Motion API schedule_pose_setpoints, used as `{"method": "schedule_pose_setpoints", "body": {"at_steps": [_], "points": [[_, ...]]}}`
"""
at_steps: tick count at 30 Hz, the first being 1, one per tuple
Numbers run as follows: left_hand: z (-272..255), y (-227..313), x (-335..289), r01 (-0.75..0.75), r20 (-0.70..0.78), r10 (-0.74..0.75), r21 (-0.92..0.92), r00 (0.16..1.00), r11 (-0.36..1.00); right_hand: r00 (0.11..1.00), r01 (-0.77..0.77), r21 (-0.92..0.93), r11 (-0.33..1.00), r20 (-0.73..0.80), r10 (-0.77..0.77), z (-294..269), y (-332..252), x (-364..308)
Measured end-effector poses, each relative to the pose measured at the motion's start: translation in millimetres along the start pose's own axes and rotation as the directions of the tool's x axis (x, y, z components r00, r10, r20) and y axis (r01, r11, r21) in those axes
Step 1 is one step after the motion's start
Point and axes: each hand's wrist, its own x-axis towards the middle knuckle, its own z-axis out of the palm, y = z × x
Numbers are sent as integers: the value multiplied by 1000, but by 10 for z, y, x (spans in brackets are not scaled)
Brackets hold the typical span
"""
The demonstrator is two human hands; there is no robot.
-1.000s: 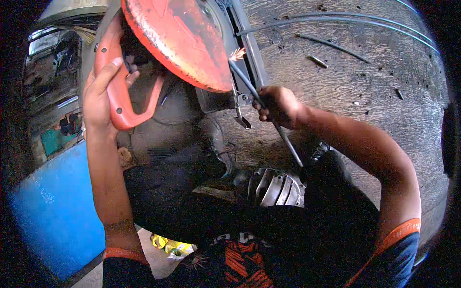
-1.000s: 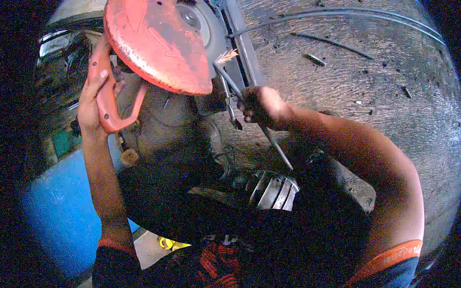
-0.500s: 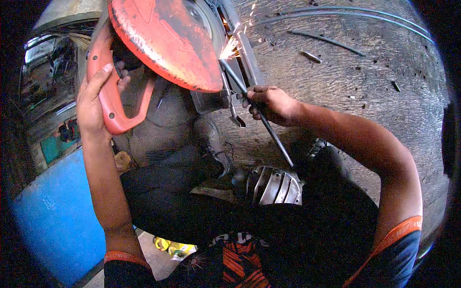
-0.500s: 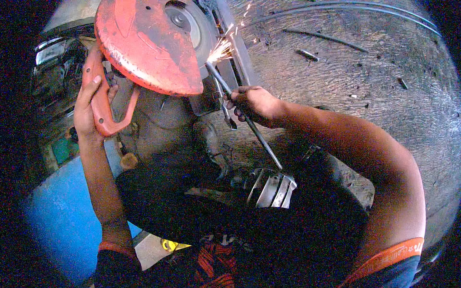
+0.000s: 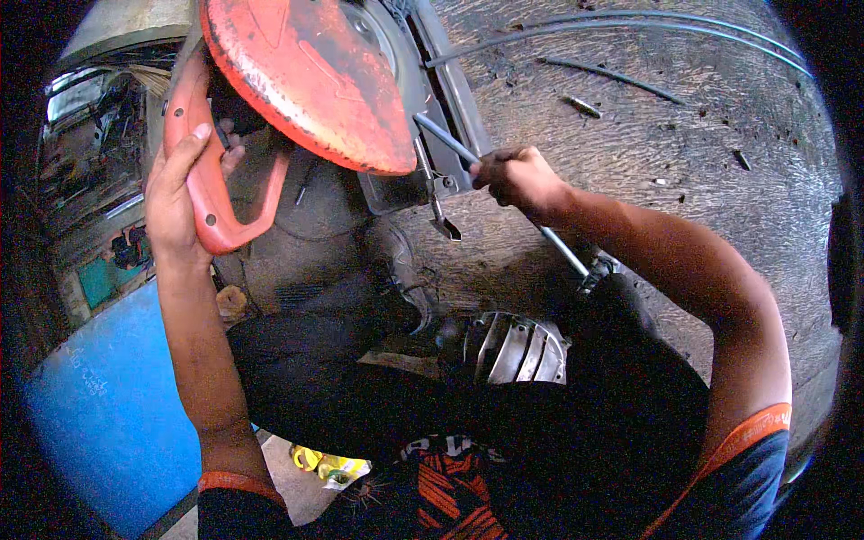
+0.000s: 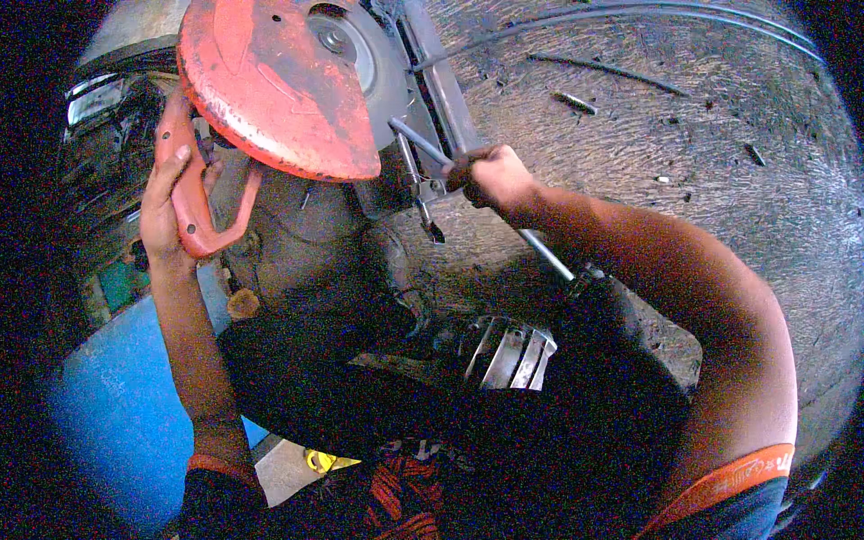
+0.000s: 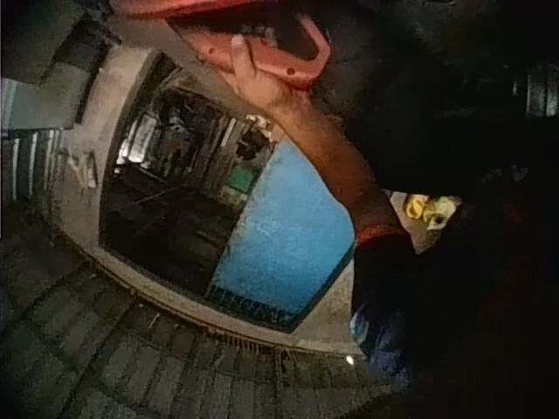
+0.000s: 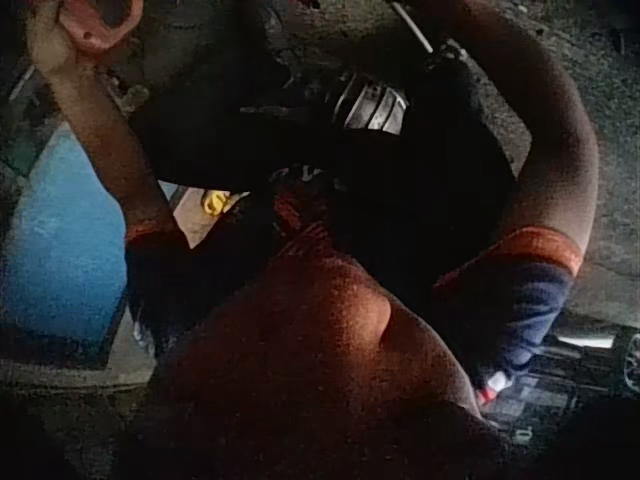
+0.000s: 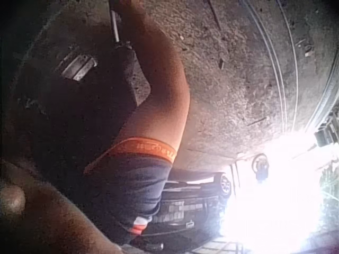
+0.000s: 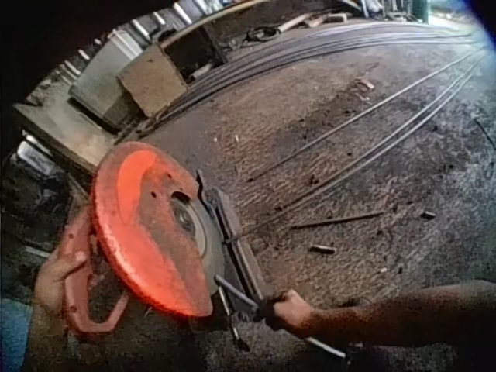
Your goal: Cutting metal pipes with a chop saw.
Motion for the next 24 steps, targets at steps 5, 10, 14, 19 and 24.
{"method": "schedule_pose_setpoints", "body": {"at_steps": [5,10,14,19,24], "points": [[-49,9,26,17,68,-20,32,997,999,999,-20,-32,999,33,21,-88,-24,-24],[-17,2,3,8,47,-8,0,999,1000,989,-120,217,969,107,99,-63,-13,10],[15,32,-22,41,30,-40,-14,999,999,988,-73,59,996,144,64,-54,-10,50],[34,45,-31,43,36,-42,-18,998,999,990,-36,17,999,140,33,-15,12,39],[43,31,-33,34,17,-34,-23,999,999,982,-135,159,978,152,111,50,7,30]]}}
